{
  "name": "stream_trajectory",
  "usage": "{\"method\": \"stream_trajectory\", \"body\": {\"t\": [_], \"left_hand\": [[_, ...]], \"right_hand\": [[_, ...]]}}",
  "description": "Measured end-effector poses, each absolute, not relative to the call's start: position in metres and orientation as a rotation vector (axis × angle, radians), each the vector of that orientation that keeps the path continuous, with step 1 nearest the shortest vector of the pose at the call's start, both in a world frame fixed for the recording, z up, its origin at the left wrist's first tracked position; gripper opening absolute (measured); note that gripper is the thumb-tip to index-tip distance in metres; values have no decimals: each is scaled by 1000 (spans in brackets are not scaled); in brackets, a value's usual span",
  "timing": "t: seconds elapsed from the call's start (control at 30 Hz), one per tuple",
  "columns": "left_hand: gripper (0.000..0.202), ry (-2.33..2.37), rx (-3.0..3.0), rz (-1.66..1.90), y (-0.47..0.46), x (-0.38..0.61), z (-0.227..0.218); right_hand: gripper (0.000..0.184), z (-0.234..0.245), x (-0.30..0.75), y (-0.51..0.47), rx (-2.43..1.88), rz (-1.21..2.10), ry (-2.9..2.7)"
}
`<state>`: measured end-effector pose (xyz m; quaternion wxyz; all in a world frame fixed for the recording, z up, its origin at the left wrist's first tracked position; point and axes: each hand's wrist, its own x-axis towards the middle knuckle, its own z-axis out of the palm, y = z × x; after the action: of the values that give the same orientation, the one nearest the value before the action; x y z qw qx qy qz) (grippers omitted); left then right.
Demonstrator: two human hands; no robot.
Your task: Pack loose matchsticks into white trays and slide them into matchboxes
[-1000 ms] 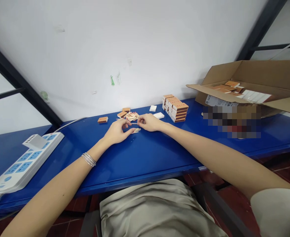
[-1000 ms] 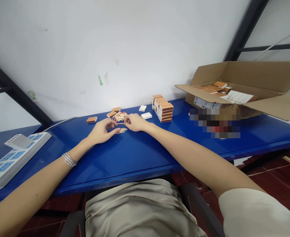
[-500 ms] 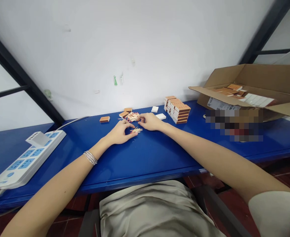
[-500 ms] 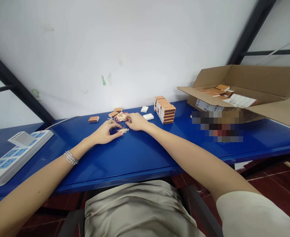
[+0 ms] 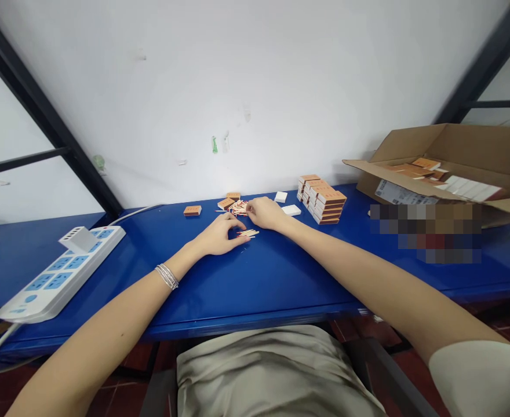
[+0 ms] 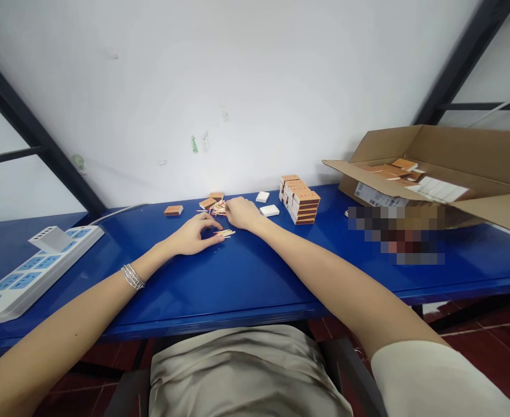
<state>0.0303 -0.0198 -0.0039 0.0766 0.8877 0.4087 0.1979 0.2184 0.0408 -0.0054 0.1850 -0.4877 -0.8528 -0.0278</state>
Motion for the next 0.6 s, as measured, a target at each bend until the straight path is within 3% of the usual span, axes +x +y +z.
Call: {"method": "stream_trajectory", "body": {"t": [0.27, 0.6], "left_hand": [[49, 1314, 2623, 648, -16, 28, -3], [60, 1347, 2606, 594, -15, 25, -3]], "right_hand": [[19, -2, 234, 43, -1304, 88, -2336], [18, 12, 236, 26, -1061, 573, -2476]]}}
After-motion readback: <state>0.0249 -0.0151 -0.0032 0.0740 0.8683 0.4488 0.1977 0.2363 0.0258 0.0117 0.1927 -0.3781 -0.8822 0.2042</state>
